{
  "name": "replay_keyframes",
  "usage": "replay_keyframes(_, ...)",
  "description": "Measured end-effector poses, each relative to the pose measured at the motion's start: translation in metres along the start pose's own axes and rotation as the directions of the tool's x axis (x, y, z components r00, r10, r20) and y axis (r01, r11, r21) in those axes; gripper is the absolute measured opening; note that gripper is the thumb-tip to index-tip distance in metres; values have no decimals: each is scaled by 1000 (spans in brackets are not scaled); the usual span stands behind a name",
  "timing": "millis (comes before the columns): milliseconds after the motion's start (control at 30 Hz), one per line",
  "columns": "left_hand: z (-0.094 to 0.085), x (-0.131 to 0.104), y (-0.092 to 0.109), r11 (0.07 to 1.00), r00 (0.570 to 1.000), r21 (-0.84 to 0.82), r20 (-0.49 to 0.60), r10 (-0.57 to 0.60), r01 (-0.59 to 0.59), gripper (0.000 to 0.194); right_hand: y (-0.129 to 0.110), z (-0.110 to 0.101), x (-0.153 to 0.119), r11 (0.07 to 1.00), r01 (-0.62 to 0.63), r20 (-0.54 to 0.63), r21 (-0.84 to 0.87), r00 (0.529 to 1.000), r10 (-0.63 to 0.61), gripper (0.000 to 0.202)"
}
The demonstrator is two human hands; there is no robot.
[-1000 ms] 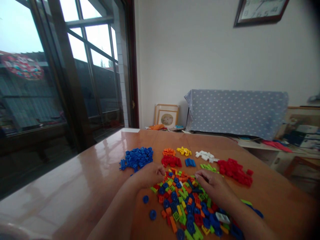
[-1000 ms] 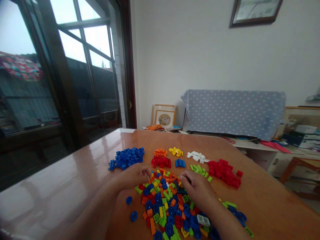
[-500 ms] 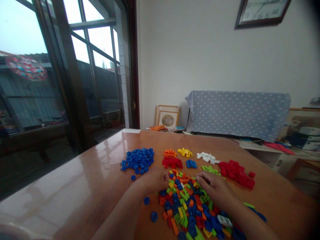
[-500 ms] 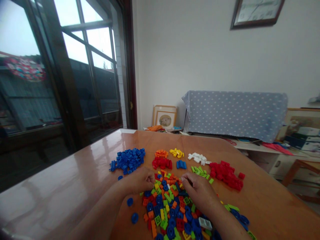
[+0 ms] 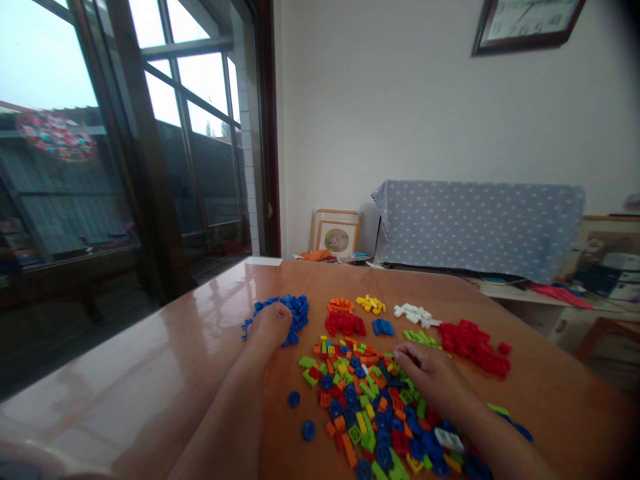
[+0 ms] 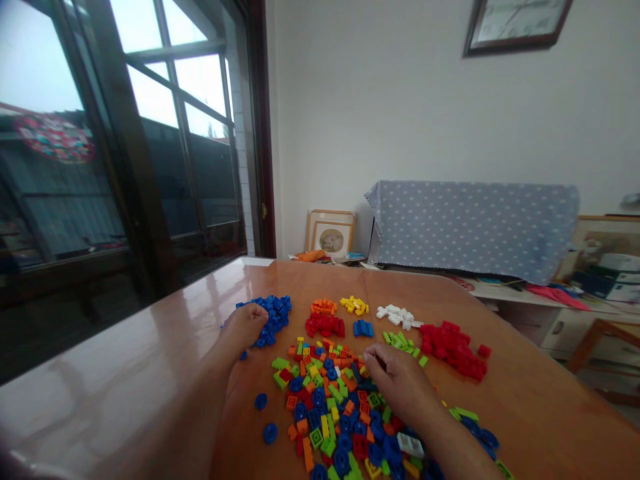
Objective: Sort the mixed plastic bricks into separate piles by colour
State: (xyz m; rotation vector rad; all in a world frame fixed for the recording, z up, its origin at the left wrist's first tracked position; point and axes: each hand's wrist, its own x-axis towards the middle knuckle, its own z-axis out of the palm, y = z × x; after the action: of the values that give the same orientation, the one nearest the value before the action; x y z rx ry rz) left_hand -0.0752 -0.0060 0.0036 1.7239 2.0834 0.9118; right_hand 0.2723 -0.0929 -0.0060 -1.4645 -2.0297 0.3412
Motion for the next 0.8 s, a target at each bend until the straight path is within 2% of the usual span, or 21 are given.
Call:
replay_keyframes(133, 5, 6, -9, 998, 998, 59, -57, -8, 12, 21, -2, -2, -1, 1000, -6, -2, -3, 1000, 6, 32)
replay_keyframes(333, 16, 11, -10, 997, 994, -19, -87, 72, -74, 22, -1, -2, 0, 1000, 2, -17, 2, 1000, -2, 30)
replay_keyframes(500, 17, 8, -3, 989, 989, -74, -83, 120, -127, 20, 1, 0, 0, 1000, 15, -23, -8, 1000, -15, 29)
replay_keyframes(667, 24, -3, 13, 956, 962, -108, -60, 266, -271, 20, 0, -2, 0, 1000, 8, -78, -10, 997, -9, 30)
replay_keyframes(800, 36, -18, 27, 878, 899, -194, -85, 429, -437, 19, 1, -9, 1, 999, -11, -160, -30, 987, 6, 34)
